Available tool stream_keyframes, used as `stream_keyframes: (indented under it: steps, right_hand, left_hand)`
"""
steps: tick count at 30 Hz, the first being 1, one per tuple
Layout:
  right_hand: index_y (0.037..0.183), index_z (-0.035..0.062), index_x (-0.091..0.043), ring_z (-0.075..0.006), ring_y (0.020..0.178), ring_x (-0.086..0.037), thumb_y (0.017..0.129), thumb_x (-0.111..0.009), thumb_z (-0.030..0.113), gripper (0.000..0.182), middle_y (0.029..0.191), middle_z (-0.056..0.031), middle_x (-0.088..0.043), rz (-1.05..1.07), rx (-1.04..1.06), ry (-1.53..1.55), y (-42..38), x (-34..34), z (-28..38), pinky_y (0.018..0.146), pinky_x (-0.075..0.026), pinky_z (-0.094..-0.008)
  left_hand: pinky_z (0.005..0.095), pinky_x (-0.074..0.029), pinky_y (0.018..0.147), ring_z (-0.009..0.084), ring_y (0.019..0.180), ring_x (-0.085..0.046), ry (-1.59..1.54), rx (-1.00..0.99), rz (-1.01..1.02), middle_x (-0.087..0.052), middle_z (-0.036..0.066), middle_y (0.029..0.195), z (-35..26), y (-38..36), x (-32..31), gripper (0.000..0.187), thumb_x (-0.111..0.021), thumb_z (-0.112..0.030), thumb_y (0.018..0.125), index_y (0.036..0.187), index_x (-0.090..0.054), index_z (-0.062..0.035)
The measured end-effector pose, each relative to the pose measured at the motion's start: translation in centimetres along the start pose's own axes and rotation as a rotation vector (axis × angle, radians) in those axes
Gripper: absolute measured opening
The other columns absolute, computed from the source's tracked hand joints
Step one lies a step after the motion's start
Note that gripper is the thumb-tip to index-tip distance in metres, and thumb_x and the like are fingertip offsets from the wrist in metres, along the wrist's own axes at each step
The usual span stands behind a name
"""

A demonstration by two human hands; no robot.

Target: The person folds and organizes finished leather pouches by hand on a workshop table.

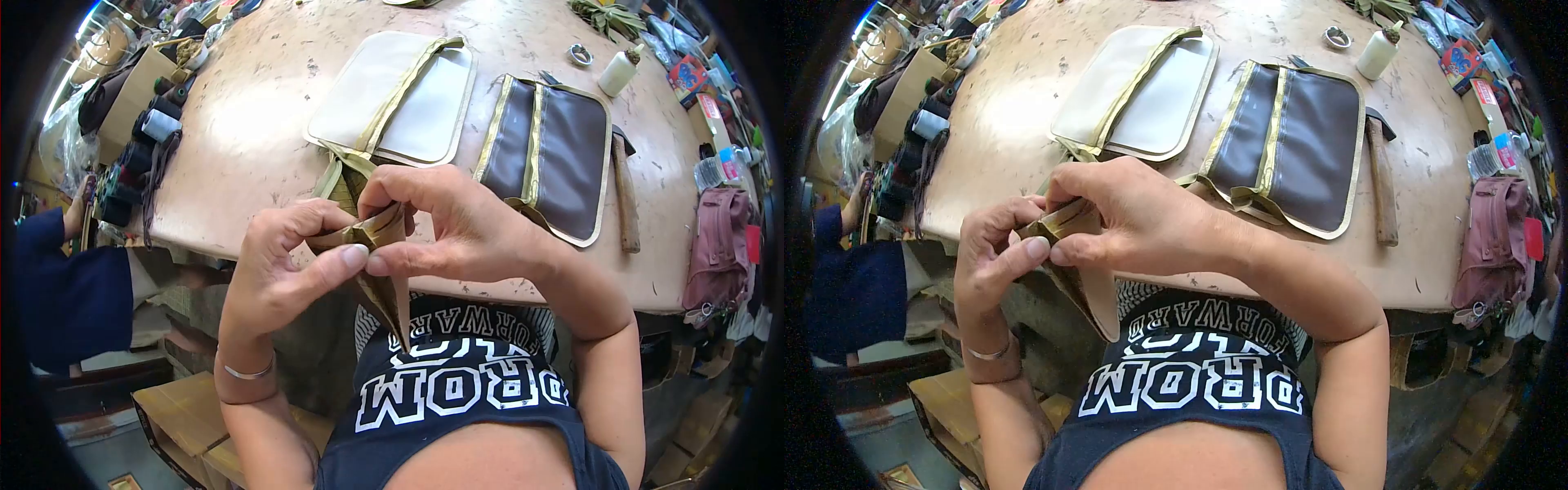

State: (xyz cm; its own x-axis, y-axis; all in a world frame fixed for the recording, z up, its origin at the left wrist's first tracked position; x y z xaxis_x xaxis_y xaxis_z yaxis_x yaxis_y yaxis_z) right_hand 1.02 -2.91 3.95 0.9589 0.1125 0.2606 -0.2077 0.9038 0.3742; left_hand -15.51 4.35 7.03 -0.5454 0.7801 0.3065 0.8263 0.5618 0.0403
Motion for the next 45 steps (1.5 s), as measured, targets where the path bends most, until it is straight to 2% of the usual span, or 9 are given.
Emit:
stream_keyframes:
  steps: [15,27,30,33,35,38,41,43,45]
  right_hand:
    - [0.085,0.0019,-0.05,-0.0048,0.071,-0.041,0.087,-0.051,0.022,0.021,0.076,0.0027,-0.047,-0.004,-0.225,0.409,0.0,-0.2,-1.7,0.064,-0.036,-0.0195]
    - [0.093,0.0019,-0.048,-0.0054,0.075,-0.042,0.086,-0.052,0.018,0.018,0.08,0.0015,-0.047,-0.019,-0.182,0.406,-0.8,0.2,-1.5,0.066,-0.037,-0.0194]
    - [0.086,0.0026,-0.047,-0.0088,0.075,-0.045,0.085,-0.048,0.025,0.023,0.079,-0.0026,-0.048,-0.112,-0.101,0.612,-0.8,1.2,-1.5,0.068,-0.037,-0.0216]
    - [0.086,0.0015,-0.047,-0.0162,0.08,-0.047,0.084,-0.045,0.04,0.039,0.081,-0.0079,-0.05,-0.134,-0.012,0.838,-0.6,3.0,-1.7,0.076,-0.037,-0.0254]
    - [0.093,0.0011,-0.051,-0.0199,0.084,-0.051,0.083,-0.05,0.037,0.037,0.085,-0.0102,-0.054,-0.276,-0.14,0.212,-0.3,3.7,-0.7,0.076,-0.039,-0.0282]
    - [0.091,0.0056,-0.055,-0.0205,0.072,-0.055,0.075,-0.057,0.017,0.019,0.082,-0.0085,-0.055,-0.509,0.411,-1.023,1.4,3.5,0.7,0.062,-0.046,-0.0317]
    - [0.09,0.0016,-0.056,-0.0245,0.057,-0.056,0.068,-0.056,0.007,0.023,0.075,-0.0113,-0.052,-0.12,0.42,-0.694,1.6,-1.0,1.6,0.048,-0.047,-0.0331]
    - [0.096,0.0042,-0.055,-0.018,0.057,-0.057,0.069,-0.055,0.014,0.029,0.096,-0.0067,-0.052,0.295,0.358,-0.785,1.6,-3.3,2.3,0.047,-0.047,-0.0257]
    - [0.098,0.0027,-0.054,-0.0156,0.05,-0.055,0.07,-0.052,0.013,0.03,0.095,-0.0081,-0.049,0.144,0.457,-0.885,1.4,-5.9,1.1,0.043,-0.045,-0.0266]
  left_hand:
    - [0.0275,-0.036,0.087,0.0086,0.076,-0.051,-0.139,0.024,0.084,-0.058,0.002,0.065,1.7,0.7,-0.4,0.017,-0.065,-0.013,0.074,0.082,-0.063,0.002]
    - [0.0262,-0.041,0.073,0.0106,0.072,-0.052,-0.386,0.159,0.04,-0.06,0.007,0.077,1.4,0.7,-0.5,0.021,-0.058,-0.015,0.077,0.083,-0.061,0.0057]
    - [0.0276,-0.042,0.07,0.0164,0.07,-0.055,0.341,-0.069,0.181,-0.06,0.009,0.076,1.6,1.5,1.2,0.02,-0.063,-0.013,0.072,0.082,-0.06,0.0035]
    - [0.0291,-0.042,0.064,0.0226,0.069,-0.055,0.56,-0.126,0.195,-0.058,0.011,0.074,3.0,1.5,3.8,0.021,-0.067,-0.013,0.068,0.081,-0.059,0.0016]
    - [0.0304,-0.04,0.059,0.0254,0.062,-0.054,0.598,-0.14,-0.008,-0.057,0.012,0.068,2.9,0.8,3.6,0.016,-0.065,-0.012,0.068,0.077,-0.058,-0.0006]
    - [0.0343,-0.039,0.057,0.0301,0.058,-0.052,0.891,-0.088,-0.203,-0.055,0.015,0.063,1.9,0.4,2.6,0.013,-0.06,-0.012,0.071,0.079,-0.056,-0.0032]
    - [0.0349,-0.039,0.057,0.0298,0.057,-0.049,0.778,-0.14,-0.066,-0.053,0.016,0.062,2.2,1.3,2.3,0.015,-0.057,-0.015,0.075,0.083,-0.054,-0.0021]
    - [0.0283,-0.04,0.066,0.0141,0.069,-0.047,0.325,0.042,0.131,-0.054,0.011,0.075,2.6,2.7,2.4,0.02,-0.051,-0.018,0.084,0.09,-0.051,0.0016]
    - [0.025,-0.039,0.072,0.0106,0.079,-0.046,0.03,0.13,0.218,-0.053,0.006,0.086,3.5,3.6,2.5,0.023,-0.048,-0.018,0.087,0.096,-0.051,0.0021]
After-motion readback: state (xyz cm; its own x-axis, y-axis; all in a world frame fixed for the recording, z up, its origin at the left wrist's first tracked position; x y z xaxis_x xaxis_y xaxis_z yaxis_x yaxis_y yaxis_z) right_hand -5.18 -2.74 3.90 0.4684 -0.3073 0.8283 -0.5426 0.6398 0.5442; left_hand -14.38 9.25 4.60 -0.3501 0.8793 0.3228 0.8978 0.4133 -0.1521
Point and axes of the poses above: each hand's wrist, its own y-axis towards the middle knuckle, its own x-axis out of the back of the hand, z = x × y, the point moved 1 cm from there along y, towards the middle knuckle
